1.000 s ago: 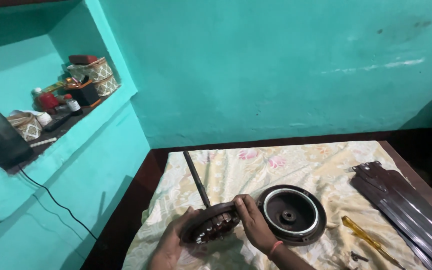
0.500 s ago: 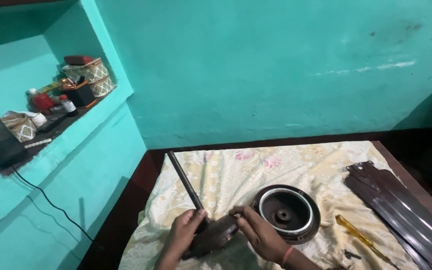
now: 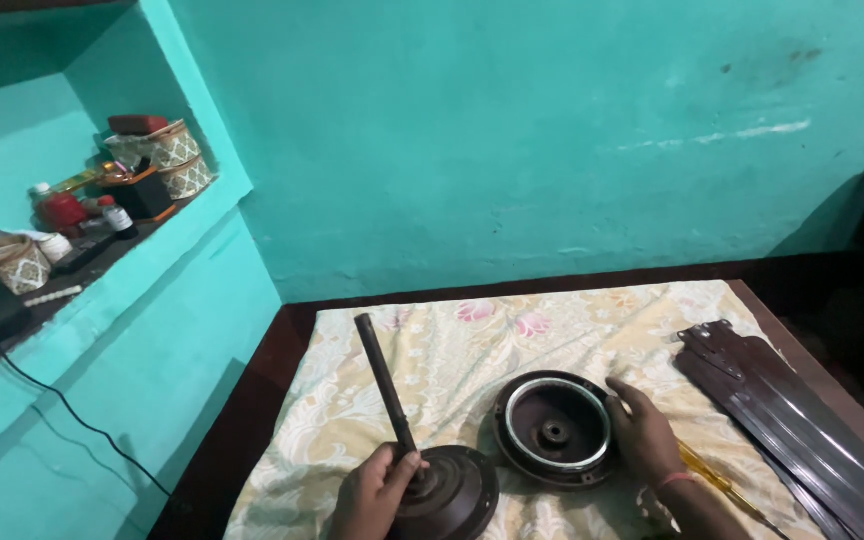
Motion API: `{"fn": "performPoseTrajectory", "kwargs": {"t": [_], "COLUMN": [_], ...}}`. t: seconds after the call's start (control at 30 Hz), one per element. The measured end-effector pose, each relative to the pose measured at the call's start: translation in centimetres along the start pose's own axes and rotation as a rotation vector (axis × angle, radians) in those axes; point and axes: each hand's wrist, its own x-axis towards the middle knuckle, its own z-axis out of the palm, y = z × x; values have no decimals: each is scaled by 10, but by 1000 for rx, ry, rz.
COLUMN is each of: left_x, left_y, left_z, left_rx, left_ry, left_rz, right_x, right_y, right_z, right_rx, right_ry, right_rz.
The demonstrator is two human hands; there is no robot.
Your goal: The person uses a screwdriver to loosen screws on the base of an electric fan motor housing, then separates the two halves of the housing to expose the internal components. The person handles the motor housing and fan blades while working on a bed.
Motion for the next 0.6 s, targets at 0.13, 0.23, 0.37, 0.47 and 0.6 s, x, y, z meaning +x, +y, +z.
{"fn": "performPoseTrajectory", "kwargs": {"t": [0.13, 0.23, 0.37, 0.47, 0.6], "left_x": [-1, -2, 1, -4, -9], "left_y": [-8, -11, -4, 0, 5], "left_z": [2, 0, -2, -1, -1], "left_rx": [-97, -55, -6, 46, 23], "left_ry": [-22, -24, -48, -25, 2], "left_rz": [0, 4, -57, -36, 7], "right_x": [3, 2, 1, -9, -21], "right_y": [18, 16, -1, -15, -21], "right_z": [1, -3, -20, -35, -55], "right_rx": [66, -20, -142, -125, -197], "right_ry": [-48, -69, -141, -222, -380], "right_rz": [100, 134, 166, 237, 310]}}
